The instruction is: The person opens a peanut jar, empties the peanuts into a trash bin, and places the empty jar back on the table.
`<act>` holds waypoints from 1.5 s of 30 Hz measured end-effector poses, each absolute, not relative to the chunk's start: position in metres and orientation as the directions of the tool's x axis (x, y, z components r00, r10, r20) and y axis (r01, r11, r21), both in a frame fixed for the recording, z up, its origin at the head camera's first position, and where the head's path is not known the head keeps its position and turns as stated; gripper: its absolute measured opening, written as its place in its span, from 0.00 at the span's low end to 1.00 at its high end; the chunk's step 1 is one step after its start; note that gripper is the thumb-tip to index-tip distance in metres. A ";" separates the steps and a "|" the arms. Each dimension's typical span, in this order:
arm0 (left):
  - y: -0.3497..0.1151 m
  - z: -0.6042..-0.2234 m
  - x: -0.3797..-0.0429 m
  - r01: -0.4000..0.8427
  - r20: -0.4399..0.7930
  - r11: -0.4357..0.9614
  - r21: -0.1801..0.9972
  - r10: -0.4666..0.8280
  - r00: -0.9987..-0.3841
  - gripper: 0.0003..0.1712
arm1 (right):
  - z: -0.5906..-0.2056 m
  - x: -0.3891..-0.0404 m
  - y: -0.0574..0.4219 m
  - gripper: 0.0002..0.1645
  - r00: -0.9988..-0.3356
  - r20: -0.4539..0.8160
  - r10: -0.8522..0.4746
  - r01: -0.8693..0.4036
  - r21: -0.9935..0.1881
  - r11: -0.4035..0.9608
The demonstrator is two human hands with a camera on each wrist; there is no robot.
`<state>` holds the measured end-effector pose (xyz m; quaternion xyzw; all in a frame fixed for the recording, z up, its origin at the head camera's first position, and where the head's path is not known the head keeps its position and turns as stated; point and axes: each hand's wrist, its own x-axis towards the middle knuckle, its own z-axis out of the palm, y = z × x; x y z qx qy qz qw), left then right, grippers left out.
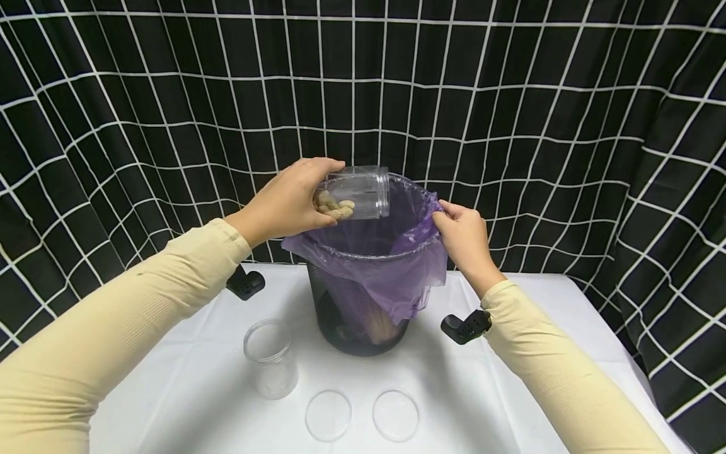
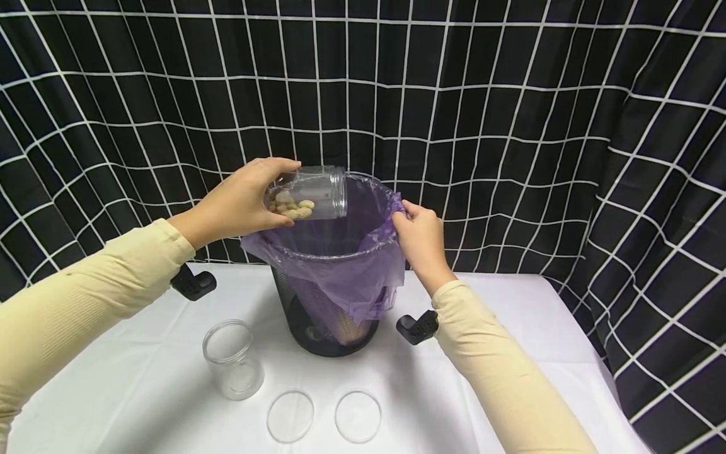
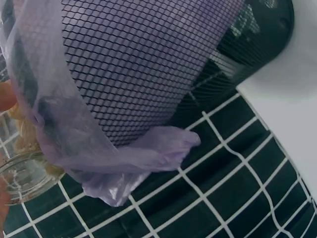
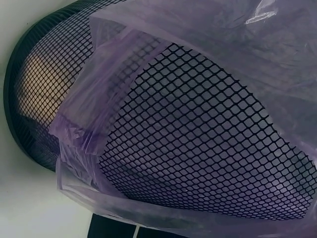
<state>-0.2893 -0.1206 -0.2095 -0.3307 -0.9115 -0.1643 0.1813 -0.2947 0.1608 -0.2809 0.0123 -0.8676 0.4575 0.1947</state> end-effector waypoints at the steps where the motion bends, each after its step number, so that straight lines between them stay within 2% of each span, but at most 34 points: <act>1: -0.121 -0.210 -0.289 0.662 0.433 0.727 0.181 0.545 -0.718 0.44 | -0.281 -0.295 0.161 0.28 -0.924 0.349 0.157 -0.200 -0.790 0.579; 3: -0.122 -0.211 -0.288 0.679 0.454 0.716 0.159 0.557 -0.695 0.45 | -0.282 -0.295 0.161 0.28 -0.925 0.346 0.159 -0.198 -0.793 0.575; 8: -0.123 -0.212 -0.287 0.749 0.576 0.662 0.035 0.599 -0.557 0.44 | -0.281 -0.295 0.161 0.28 -0.925 0.345 0.162 -0.190 -0.787 0.588; 10: -0.123 -0.214 -0.287 0.756 0.574 0.654 0.001 0.619 -0.536 0.43 | -0.280 -0.295 0.161 0.28 -0.923 0.352 0.159 -0.193 -0.777 0.599; 15: -0.122 -0.213 -0.287 0.757 0.480 0.653 -0.027 0.673 -0.563 0.43 | -0.279 -0.295 0.162 0.28 -0.924 0.351 0.154 -0.191 -0.771 0.608; 22: -0.128 -0.204 -0.285 0.751 0.509 0.660 -0.001 0.647 -0.568 0.44 | -0.280 -0.295 0.162 0.29 -0.927 0.346 0.147 -0.191 -0.770 0.609; 27: -0.128 -0.206 -0.282 0.734 0.432 0.679 0.007 0.660 -0.615 0.44 | -0.279 -0.293 0.164 0.28 -0.922 0.364 0.134 -0.201 -0.744 0.638; 30: -0.128 -0.204 -0.281 0.726 0.432 0.687 0.013 0.651 -0.624 0.45 | -0.278 -0.293 0.165 0.28 -0.924 0.358 0.135 -0.199 -0.750 0.631; 36: -0.130 -0.199 -0.280 0.724 0.490 0.688 0.051 0.614 -0.619 0.47 | -0.280 -0.292 0.163 0.27 -0.933 0.321 0.165 -0.173 -0.798 0.577; 45: -0.128 -0.200 -0.279 0.724 0.435 0.688 0.037 0.641 -0.632 0.48 | -0.281 -0.292 0.159 0.27 -0.942 0.273 0.193 -0.151 -0.863 0.482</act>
